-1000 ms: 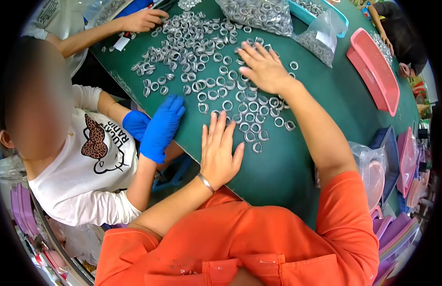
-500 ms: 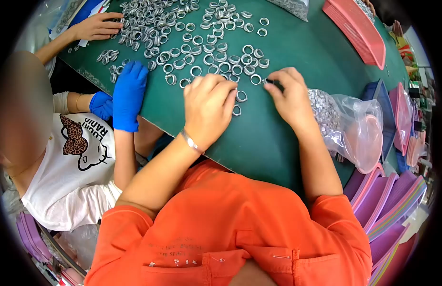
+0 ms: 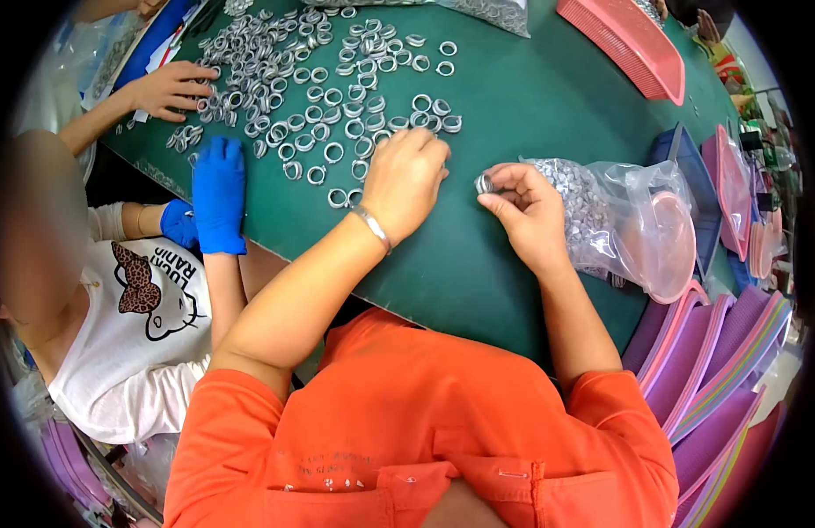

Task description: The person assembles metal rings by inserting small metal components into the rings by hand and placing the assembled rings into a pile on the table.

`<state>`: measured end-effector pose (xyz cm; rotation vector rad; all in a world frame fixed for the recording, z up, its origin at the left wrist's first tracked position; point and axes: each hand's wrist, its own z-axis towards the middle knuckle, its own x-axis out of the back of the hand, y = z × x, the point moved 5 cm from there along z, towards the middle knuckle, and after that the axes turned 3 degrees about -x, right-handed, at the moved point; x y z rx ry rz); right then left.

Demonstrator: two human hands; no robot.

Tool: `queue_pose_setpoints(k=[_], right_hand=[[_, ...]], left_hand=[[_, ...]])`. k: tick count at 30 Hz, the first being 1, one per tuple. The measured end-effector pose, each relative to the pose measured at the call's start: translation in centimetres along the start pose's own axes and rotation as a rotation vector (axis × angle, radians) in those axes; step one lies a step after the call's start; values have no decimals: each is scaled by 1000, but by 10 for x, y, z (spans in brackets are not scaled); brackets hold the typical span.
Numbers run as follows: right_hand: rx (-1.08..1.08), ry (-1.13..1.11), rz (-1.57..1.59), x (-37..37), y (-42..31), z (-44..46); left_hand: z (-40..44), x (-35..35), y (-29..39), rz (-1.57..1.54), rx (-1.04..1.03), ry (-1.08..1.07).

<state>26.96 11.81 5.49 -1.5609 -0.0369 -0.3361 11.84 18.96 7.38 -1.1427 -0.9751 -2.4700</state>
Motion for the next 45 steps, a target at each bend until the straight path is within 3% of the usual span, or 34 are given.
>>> queue_pose_setpoints(k=[2,5,6,8,13,15,16,18,25,30,32,39,42,44,45], right_hand=[[-3,-10,217,-3,-9,-3],[28,-35,258,-2,-17,-8],[64,-34,302,-2,-21,-10],[86,-24,323,-3,-25,-13],[107,-68,417,-3,-34,-20],[-111,-255,806,-11,-23,-24],[-110,-257,808,-12,-25,-24],[-283,-291,1086,-16,-24,-27],[-378,-199,954,-17,-25,-31],[-325,-172,849,-14,-26,-35],[-260,-252,640,-16,-26,-37],[-238,-239,583,-24,-43,-37],[-344,-247,485,-21,-40,-39],[176,-294,-242,-20,-55,-40],[218,-325,-289,-23,-50,-41]], left_hand=[[-5,5,8,10,-10,-29],[-18,10,12,-663,423,-39],[-22,12,15,-663,426,-44],[-40,0,15,-1394,849,-20],[-56,-8,26,-2015,931,-43],[-59,-9,29,-2071,924,-58],[-59,-9,32,-2131,910,-75],[-59,-6,34,-2145,920,-83],[-65,2,38,-2075,955,-70],[-68,7,43,-2078,973,-53],[-68,8,40,-1932,824,-13],[-73,6,38,-1949,870,40],[-75,9,41,-1770,853,-3],[-79,18,42,-1098,653,-59],[-81,19,40,-934,549,-57]])
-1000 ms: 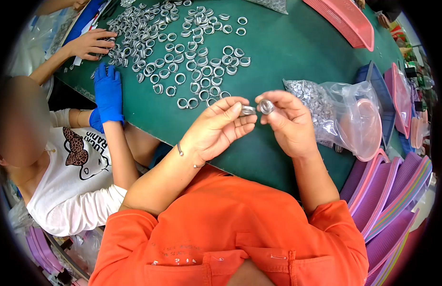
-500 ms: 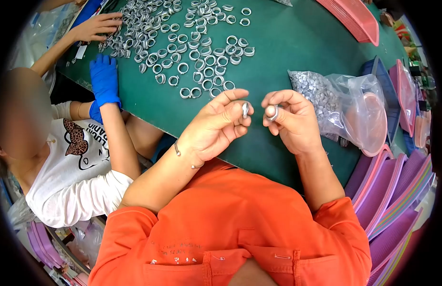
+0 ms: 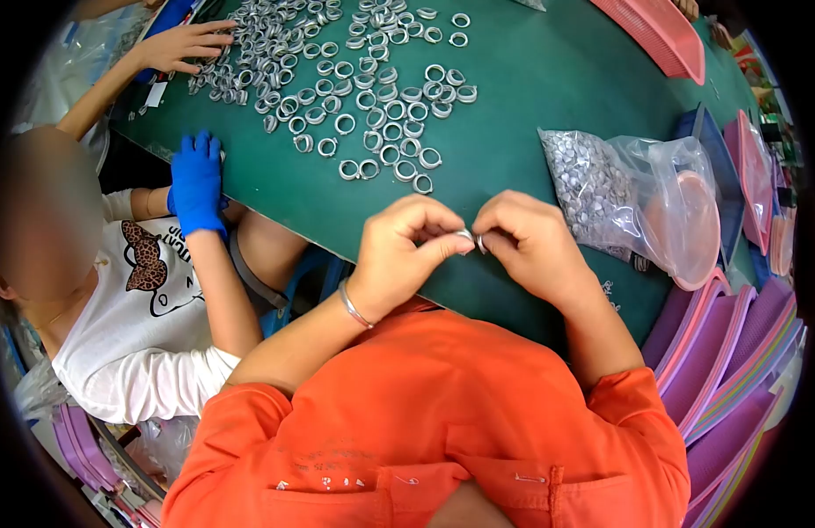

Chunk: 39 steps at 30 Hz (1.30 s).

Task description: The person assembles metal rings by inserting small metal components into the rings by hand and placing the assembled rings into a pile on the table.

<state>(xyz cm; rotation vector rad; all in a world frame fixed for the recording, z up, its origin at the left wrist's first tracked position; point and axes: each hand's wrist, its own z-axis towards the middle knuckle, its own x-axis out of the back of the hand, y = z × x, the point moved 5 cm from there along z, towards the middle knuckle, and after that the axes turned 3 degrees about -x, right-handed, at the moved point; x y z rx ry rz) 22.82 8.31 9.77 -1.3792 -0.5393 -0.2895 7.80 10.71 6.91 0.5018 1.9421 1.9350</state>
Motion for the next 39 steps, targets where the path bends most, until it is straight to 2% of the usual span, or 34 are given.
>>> queue_pose_setpoints(k=[1,3,6,7,11,13,14,16,17,18,19,22,24,25,27,31,39], right_hand=[[7,0,3,-3,4,-3],[-9,-91,-174,-12,11,-8],[-66,-116,-252,-12,10,-9],[-97,-106,-303,-11,10,-10],[-136,-98,-241,-7,14,-8],[-259,-104,7,-7,20,-10],[-261,-107,8,-8,21,-10],[-408,-95,351,-11,28,-11],[-407,-95,351,-10,27,-10],[-466,-112,530,-10,27,-11],[-521,-129,709,-12,27,-11],[-519,-124,762,-12,25,-11],[-539,-129,790,-14,24,-11],[-548,-131,839,-17,25,-11],[-556,-134,891,-20,24,-10],[-575,-157,893,-24,23,-10],[-561,-179,903,-26,22,-11]], left_hand=[[-3,0,2,221,-77,-21],[-6,-1,0,300,-124,8],[-8,4,-3,261,-22,110],[-10,5,-12,144,-16,163],[-9,8,-8,164,-148,213],[-9,9,-4,179,-215,214],[-9,8,1,214,-239,206],[-9,8,5,248,-261,196],[-9,8,0,165,-151,174],[-9,6,-5,81,-36,151],[-9,5,-3,79,-34,150],[-8,3,4,-62,31,154],[-10,-1,-7,-334,368,113],[-9,1,-7,-334,370,111],[-13,-2,-17,-586,630,116],[-17,-3,-24,-715,746,82],[-21,-4,-29,-802,784,82]])
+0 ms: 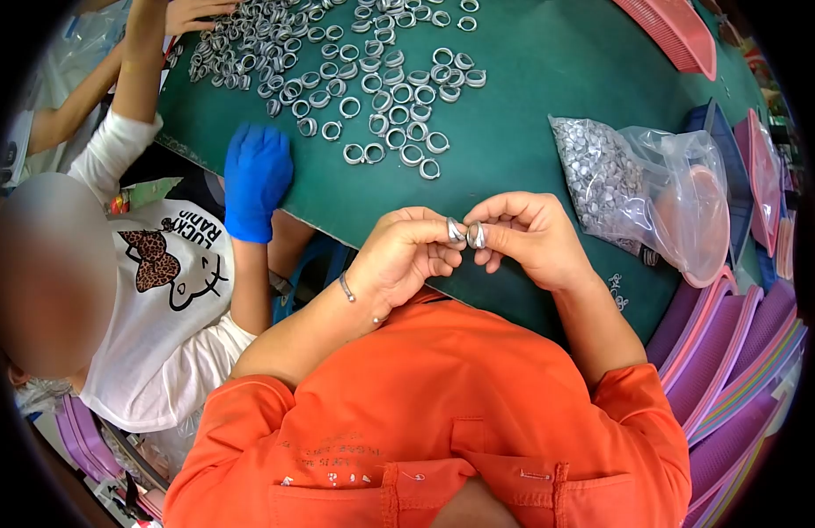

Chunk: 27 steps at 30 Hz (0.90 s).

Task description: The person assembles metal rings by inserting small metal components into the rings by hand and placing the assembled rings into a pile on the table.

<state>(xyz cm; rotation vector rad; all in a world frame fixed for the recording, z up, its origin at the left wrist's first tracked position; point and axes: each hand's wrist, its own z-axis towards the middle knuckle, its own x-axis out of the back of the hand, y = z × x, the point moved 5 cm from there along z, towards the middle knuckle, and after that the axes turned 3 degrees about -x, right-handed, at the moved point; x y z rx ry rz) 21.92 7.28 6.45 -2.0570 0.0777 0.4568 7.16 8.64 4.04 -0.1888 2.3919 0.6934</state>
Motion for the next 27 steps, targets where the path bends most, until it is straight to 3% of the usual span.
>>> queue_pose_setpoints(k=[3,5,8,11,12,14,16,17,18,22,23,25,27], right_hand=[[-20,77,-170,2,0,-1],[497,222,-1215,2,-17,-4],[552,146,-1077,3,-28,-2],[458,69,-820,-18,-53,3],[666,66,-918,-24,-51,13],[671,56,-928,-24,-63,32],[501,123,-737,-6,-80,64],[385,165,-513,6,-98,80],[403,206,-522,15,-126,92],[574,429,-201,61,-234,155],[649,374,-3,71,-250,164],[625,629,-242,102,-263,178],[702,609,-333,102,-251,163]], left_hand=[[-2,0,3,100,-73,32],[-1,-3,11,202,-193,103],[9,5,19,186,-374,128],[15,3,23,112,-483,99],[16,0,24,85,-498,44],[14,-4,32,41,-521,14],[4,-7,49,-31,-625,78],[2,-6,53,-41,-663,101],[2,-3,55,-45,-673,82],[9,10,48,-41,-631,73],[8,9,49,-2,-640,116],[1,10,48,83,-654,208],[0,18,50,252,-763,235]])
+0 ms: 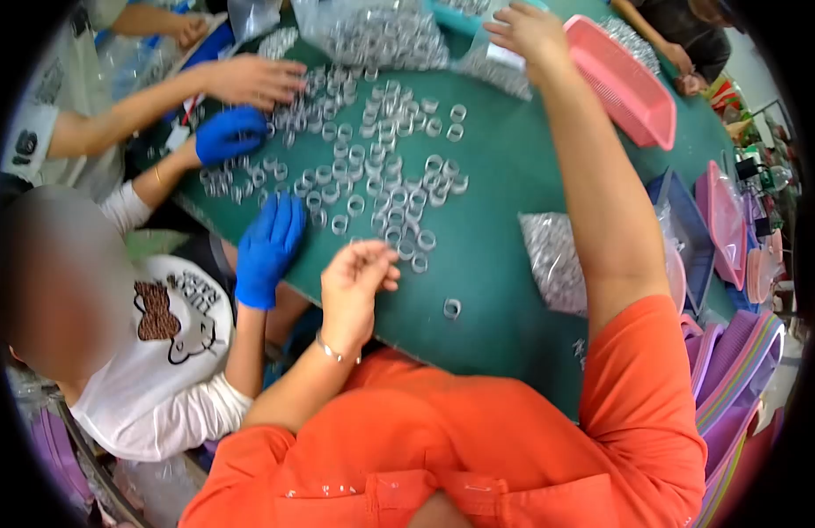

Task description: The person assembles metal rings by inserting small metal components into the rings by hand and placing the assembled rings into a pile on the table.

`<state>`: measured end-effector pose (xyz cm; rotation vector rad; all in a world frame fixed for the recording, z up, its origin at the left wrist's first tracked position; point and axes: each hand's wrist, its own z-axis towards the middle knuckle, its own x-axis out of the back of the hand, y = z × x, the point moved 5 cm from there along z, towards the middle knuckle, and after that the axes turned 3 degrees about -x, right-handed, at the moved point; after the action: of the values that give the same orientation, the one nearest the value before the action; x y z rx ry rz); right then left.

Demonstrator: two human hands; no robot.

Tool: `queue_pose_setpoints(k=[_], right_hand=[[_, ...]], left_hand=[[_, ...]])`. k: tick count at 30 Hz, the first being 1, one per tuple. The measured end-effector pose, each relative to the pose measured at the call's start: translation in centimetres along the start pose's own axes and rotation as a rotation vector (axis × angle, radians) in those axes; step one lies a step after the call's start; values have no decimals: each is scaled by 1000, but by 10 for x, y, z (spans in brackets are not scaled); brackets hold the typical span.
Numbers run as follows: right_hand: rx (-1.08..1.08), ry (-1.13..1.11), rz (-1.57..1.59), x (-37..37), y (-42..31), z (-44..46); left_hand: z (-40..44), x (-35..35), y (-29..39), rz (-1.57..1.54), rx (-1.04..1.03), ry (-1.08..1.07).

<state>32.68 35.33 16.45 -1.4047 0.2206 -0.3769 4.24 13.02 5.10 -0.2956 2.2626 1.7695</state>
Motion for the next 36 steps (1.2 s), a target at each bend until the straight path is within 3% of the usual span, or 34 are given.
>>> queue_pose_setpoints(k=[1,4,6,10,13,17,20,23,25,27,29,32,36], right_hand=[[7,-45,-12,-3,-10,-28],[38,-456,-324,-13,-4,-117],[73,-571,-450,-22,25,-170],[82,-495,-609,-38,60,-231],[91,-451,-641,-35,69,-244],[123,-370,-534,-21,68,-246],[-378,-423,-3,-13,80,-253],[-508,-471,250,-10,83,-260],[-482,-466,279,-9,83,-266],[-250,-437,29,-11,74,-273],[304,-425,-193,-20,45,-272],[19,-330,-97,-18,38,-270],[-71,-380,-93,-18,38,-267]], left_hand=[[0,5,0,91,-60,6],[6,7,-3,264,-157,-8],[4,-10,15,801,-497,-116],[11,-30,6,1007,-634,-322],[10,-33,6,1091,-777,-300],[6,-29,3,979,-683,-299],[3,-25,3,967,-711,-258],[-2,-27,13,895,-659,-178],[-6,-29,14,780,-575,-247],[-6,-36,18,661,-462,-348],[0,-31,6,648,-353,-358],[7,-30,1,419,-267,-305],[5,-30,8,256,-288,-274]])
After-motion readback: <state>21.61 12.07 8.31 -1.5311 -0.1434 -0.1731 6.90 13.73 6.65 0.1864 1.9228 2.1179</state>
